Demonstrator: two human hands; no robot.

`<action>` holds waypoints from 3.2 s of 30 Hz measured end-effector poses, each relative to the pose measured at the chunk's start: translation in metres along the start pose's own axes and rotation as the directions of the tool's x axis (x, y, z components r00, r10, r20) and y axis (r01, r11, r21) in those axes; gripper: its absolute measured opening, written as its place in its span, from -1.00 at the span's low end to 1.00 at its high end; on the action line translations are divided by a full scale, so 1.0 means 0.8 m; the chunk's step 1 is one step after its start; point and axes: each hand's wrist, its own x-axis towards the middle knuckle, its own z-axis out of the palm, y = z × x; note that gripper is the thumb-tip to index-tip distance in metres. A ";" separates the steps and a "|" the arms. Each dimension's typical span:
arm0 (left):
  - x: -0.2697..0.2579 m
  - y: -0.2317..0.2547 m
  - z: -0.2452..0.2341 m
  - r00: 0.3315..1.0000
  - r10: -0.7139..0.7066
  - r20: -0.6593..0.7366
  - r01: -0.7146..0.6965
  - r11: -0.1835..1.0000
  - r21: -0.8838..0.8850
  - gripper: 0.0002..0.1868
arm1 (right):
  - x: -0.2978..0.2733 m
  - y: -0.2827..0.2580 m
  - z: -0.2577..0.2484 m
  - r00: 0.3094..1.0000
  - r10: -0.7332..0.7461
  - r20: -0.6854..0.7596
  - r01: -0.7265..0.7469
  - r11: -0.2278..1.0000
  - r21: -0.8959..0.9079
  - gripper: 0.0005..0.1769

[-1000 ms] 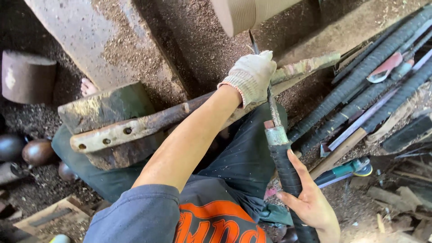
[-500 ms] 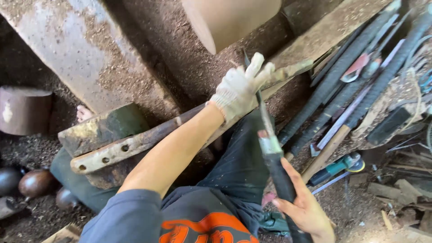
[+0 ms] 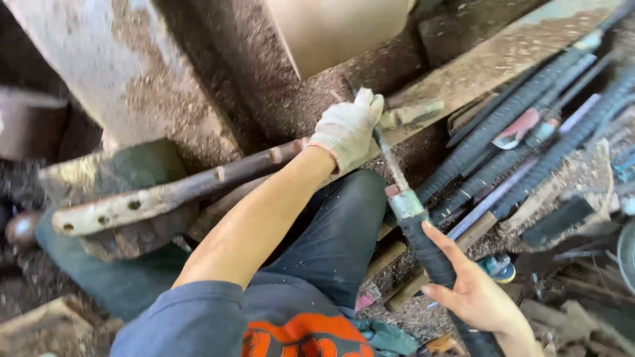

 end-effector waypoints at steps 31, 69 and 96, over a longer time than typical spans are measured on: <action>0.022 -0.002 0.000 0.985 -0.160 0.063 0.162 0.986 -0.032 -0.46 | 0.021 0.018 0.010 1.000 -0.010 -0.016 0.011 0.997 0.073 0.10; 0.018 0.015 -0.014 0.986 -0.167 0.028 0.161 0.974 0.162 -0.66 | 0.041 0.032 -0.097 0.986 0.087 0.146 -0.087 0.996 -0.004 0.15; 0.031 -0.009 -0.016 0.987 0.137 0.084 -0.144 0.986 0.083 -0.59 | 0.025 0.028 0.091 0.984 -0.036 -0.173 0.089 0.948 0.305 0.09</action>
